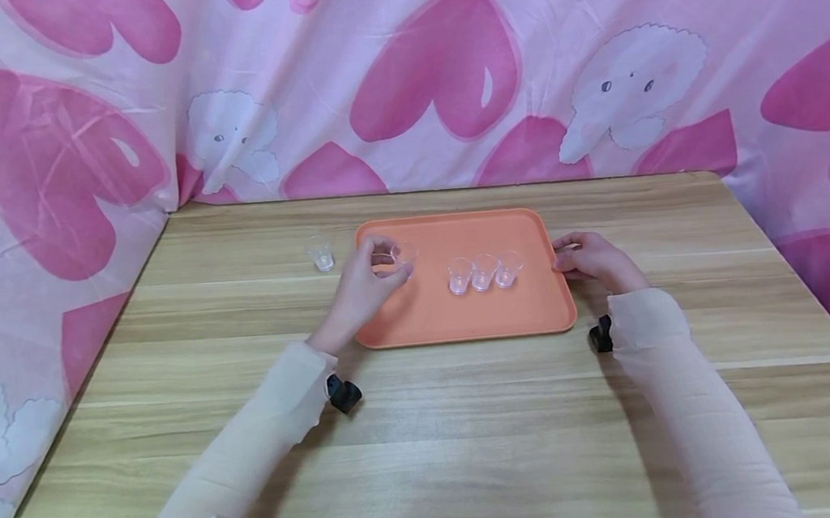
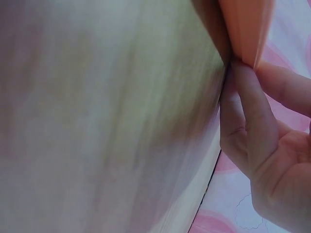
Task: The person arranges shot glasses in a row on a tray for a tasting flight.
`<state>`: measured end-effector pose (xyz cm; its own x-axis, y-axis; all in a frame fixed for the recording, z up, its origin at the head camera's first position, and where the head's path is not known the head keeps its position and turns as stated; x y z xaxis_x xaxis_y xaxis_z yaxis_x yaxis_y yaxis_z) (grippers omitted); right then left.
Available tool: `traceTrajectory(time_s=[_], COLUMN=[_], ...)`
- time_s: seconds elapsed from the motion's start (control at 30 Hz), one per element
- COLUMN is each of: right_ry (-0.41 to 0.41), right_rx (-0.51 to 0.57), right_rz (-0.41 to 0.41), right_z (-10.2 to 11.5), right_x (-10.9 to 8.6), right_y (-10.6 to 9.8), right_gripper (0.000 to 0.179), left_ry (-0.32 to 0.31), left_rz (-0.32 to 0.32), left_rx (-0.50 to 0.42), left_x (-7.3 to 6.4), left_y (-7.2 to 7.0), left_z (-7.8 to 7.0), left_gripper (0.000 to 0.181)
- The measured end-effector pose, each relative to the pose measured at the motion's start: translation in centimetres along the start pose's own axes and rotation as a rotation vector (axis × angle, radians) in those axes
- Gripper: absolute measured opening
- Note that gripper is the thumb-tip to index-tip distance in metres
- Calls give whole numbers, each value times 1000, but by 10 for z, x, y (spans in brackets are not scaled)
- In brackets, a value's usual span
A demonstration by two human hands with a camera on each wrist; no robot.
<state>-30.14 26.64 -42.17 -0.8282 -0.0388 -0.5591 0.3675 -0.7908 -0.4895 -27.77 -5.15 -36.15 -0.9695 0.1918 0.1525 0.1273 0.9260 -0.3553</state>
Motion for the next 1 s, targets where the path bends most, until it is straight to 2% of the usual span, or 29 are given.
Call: traceTrajectory(time_s=[0.5,0.73,1.0], right_ry=[5,16,8], right_rx=[-6,-12,-9], right_rz=[11,6,9], right_z=[0,-2,-1], right_x=[0,2,1], right_y=[1,1,1], right_gripper=[49,51,52], left_ry=[-84,-119,-128], left_rz=[104,131,139], left_rx=[51,90,106], left_x=[-5,-5,-4], left_y=[33,42,47], left_z=[16,20,23], left_gripper=[40,40,40])
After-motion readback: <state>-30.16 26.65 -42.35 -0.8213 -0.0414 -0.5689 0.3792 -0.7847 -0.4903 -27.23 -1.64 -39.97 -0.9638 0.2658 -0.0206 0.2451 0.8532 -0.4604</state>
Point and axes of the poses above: each hand's wrist, its own x-axis towards the middle knuckle, its own y-axis out of the palm, z = x × y, the point moved 10 cm from there along x, towards the middle knuckle, and after that the axes turned 5 degrees about y, right-handed, at the moved point
